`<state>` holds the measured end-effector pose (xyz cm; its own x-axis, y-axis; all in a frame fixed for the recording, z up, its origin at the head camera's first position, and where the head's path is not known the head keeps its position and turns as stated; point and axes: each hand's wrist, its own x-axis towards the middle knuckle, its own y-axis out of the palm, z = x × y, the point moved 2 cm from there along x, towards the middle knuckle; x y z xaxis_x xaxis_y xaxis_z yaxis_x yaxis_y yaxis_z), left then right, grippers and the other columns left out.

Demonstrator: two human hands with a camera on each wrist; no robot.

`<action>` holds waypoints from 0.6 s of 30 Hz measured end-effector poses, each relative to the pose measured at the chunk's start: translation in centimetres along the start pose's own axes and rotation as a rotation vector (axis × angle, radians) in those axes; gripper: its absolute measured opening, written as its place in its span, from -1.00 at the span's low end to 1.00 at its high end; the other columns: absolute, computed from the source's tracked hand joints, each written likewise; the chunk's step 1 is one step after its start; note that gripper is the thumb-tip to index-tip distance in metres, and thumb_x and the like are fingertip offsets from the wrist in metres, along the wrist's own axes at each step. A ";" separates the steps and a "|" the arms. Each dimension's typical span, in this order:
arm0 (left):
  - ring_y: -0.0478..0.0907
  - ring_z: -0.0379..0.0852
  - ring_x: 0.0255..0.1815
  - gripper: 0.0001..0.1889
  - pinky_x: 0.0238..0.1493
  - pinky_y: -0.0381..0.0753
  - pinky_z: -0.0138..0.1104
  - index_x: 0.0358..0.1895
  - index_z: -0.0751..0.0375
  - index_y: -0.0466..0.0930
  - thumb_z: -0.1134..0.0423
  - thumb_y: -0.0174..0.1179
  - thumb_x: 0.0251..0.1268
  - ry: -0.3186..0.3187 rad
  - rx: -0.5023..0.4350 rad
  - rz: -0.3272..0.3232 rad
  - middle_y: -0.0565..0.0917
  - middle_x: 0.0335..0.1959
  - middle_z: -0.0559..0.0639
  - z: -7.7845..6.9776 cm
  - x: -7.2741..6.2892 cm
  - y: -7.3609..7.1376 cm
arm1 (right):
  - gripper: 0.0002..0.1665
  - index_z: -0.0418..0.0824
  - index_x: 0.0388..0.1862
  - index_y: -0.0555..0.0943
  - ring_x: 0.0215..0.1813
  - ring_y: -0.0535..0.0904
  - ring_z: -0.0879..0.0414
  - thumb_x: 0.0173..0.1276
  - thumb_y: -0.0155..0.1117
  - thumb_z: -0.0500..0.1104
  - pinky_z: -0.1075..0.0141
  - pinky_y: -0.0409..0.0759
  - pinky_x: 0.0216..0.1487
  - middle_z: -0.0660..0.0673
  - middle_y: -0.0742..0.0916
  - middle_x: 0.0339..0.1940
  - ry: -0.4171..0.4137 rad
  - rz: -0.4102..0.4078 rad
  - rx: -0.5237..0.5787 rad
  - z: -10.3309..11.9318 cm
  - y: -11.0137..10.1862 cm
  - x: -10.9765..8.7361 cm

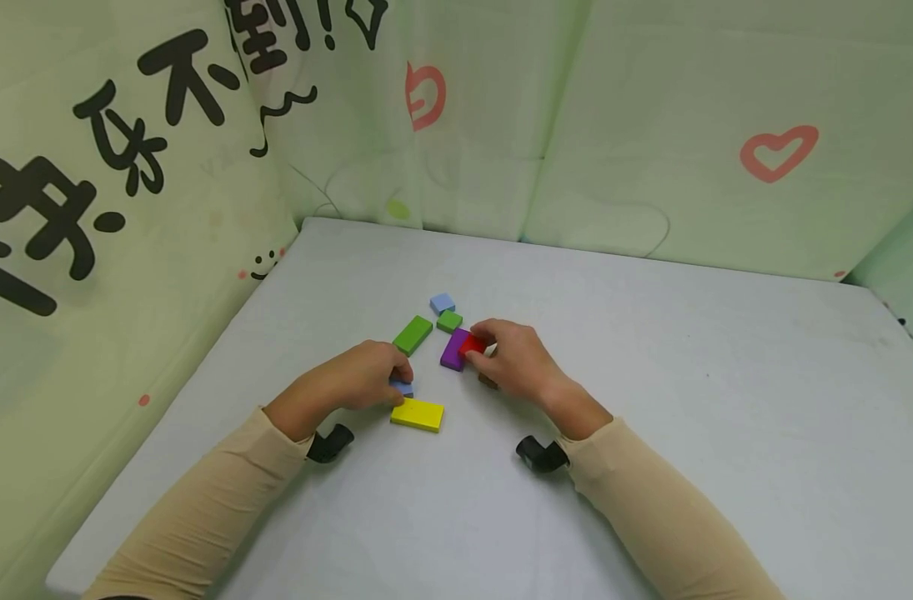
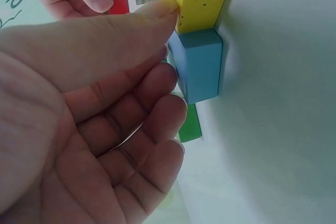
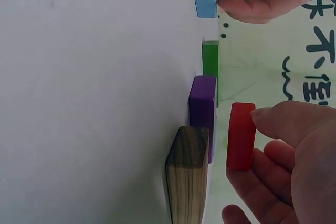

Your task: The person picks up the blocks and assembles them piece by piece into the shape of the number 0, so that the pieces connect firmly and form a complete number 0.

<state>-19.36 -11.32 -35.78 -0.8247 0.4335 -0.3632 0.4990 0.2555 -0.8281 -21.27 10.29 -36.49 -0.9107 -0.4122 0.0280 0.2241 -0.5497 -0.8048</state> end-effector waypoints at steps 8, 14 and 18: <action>0.53 -0.07 -0.11 -0.74 0.11 0.59 -0.21 0.01 0.26 0.69 0.31 0.39 0.27 0.000 0.008 0.000 0.66 -0.10 -0.01 0.0 0.0 -0.1 | -0.58 -0.35 0.17 0.59 -0.04 0.61 -0.05 0.39 0.35 -0.19 0.18 0.65 0.03 -0.18 0.70 -0.03 -0.068 -0.010 -0.021 0.9 0.3 -0.6; 0.54 -0.07 -0.12 -0.74 0.10 0.60 -0.22 -0.01 0.27 0.69 0.32 0.39 0.26 0.006 -0.003 -0.008 0.66 -0.12 -0.02 0.0 -0.1 -0.1 | -0.57 -0.34 0.17 0.59 0.02 0.59 -0.05 0.39 0.36 -0.19 0.18 0.63 0.07 -0.17 0.70 -0.01 -0.097 -0.006 -0.036 1.6 0.5 -0.9; 0.54 -0.07 -0.13 -0.74 0.10 0.60 -0.23 -0.01 0.27 0.69 0.32 0.40 0.26 0.006 -0.010 -0.008 0.67 -0.12 -0.02 0.0 -0.1 -0.1 | -0.59 -0.32 0.14 0.60 0.01 0.59 -0.04 0.38 0.37 -0.18 0.18 0.63 0.07 -0.16 0.71 -0.02 -0.106 -0.006 -0.040 1.9 0.6 -1.2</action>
<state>-19.33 -11.40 -35.66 -0.8270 0.4363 -0.3544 0.4954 0.2677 -0.8264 -19.44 9.07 -35.91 -0.8697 -0.4846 0.0933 0.2031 -0.5237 -0.8274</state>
